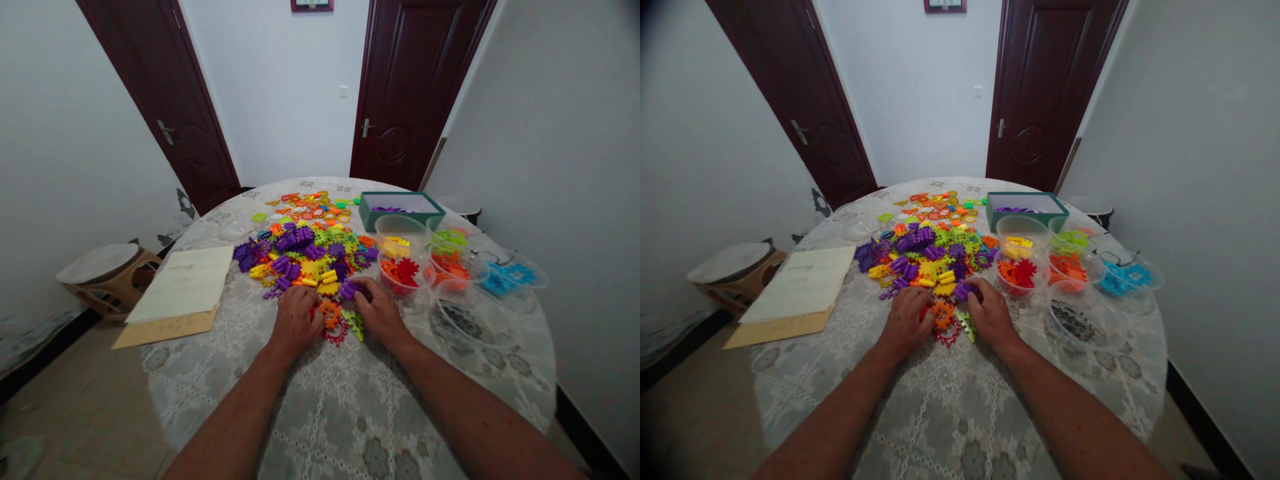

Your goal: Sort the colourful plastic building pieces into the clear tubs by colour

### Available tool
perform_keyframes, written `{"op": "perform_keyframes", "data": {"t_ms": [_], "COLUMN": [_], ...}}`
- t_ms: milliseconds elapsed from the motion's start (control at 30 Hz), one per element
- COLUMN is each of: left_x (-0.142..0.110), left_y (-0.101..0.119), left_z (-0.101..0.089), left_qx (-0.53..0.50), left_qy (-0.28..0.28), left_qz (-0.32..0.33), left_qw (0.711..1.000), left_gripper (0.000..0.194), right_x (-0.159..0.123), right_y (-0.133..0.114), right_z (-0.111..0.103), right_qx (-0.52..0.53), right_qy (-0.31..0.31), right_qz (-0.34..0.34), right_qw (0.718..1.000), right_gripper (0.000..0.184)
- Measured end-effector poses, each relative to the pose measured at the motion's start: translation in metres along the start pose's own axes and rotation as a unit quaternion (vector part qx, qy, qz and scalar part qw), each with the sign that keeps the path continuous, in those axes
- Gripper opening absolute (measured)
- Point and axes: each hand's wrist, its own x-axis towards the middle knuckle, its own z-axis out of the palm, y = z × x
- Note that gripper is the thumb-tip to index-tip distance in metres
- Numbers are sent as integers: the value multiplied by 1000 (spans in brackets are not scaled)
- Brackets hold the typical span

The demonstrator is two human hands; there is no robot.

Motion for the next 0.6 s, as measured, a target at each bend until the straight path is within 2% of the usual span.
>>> {"op": "perform_keyframes", "data": {"t_ms": [133, 300, 367, 500, 600], "left_x": [-1, -2, -2, -4, -3], "left_y": [-4, -8, -5, 6, 13], "left_z": [2, 2, 0, -6, -9], "left_qx": [-20, -43, -46, -60, -61], "left_qy": [10, 32, 44, 45, 24], "left_qz": [14, 21, 18, 48, 79], "left_qw": [1000, 998, 998, 996, 995], "left_gripper": [10, 13, 16, 41, 34], "right_x": [1, -1, -3, -12, -20], "right_y": [-1, -4, -7, -18, -28], "right_z": [-2, -4, -4, 0, 2], "right_qx": [13, 5, -13, -40, -33], "right_qy": [19, 10, 5, -34, -67], "right_qz": [15, 7, -11, -86, -126], "right_qw": [1000, 1000, 1000, 995, 989], "right_gripper": [30, 25, 24, 23, 22]}}
